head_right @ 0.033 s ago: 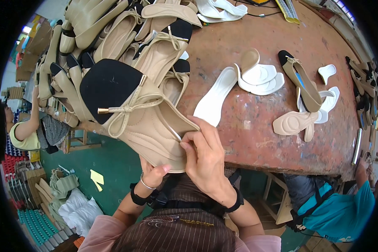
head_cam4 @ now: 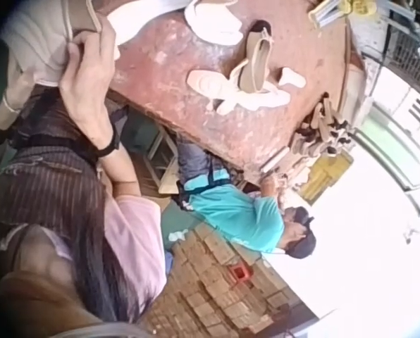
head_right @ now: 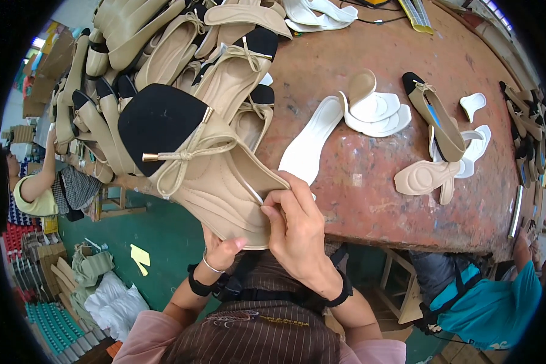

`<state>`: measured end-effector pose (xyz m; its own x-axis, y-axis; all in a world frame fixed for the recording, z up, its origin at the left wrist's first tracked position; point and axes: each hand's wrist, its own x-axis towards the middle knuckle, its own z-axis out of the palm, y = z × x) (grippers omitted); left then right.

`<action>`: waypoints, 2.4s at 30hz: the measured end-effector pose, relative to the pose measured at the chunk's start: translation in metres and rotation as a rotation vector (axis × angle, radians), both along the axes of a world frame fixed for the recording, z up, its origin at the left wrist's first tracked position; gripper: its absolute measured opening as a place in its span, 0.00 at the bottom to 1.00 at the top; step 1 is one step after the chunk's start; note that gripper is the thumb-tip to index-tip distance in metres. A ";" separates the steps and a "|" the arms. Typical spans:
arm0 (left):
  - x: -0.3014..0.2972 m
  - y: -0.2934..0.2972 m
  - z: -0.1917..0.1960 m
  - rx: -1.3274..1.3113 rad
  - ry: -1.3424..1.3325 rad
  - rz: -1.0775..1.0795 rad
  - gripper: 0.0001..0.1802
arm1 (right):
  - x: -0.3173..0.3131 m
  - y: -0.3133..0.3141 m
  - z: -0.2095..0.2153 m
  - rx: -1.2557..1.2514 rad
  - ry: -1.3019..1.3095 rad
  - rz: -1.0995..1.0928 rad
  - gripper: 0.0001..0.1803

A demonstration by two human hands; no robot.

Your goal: Assembling shoe components by inserting insoles and inspecting the footwear.

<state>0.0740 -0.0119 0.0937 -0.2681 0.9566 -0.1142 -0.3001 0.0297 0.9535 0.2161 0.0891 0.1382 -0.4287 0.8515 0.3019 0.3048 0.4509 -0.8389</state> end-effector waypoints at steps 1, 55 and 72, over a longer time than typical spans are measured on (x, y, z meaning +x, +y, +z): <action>-0.001 0.000 -0.002 -0.003 -0.003 0.001 0.54 | 0.001 -0.001 0.003 -0.061 0.000 -0.005 0.09; -0.181 0.131 0.002 -0.095 0.899 0.224 0.50 | -0.037 0.043 -0.032 -0.940 0.108 0.191 0.21; -0.109 0.056 -0.045 0.157 1.116 0.246 0.61 | -0.143 0.090 0.003 0.035 -0.032 -0.008 0.09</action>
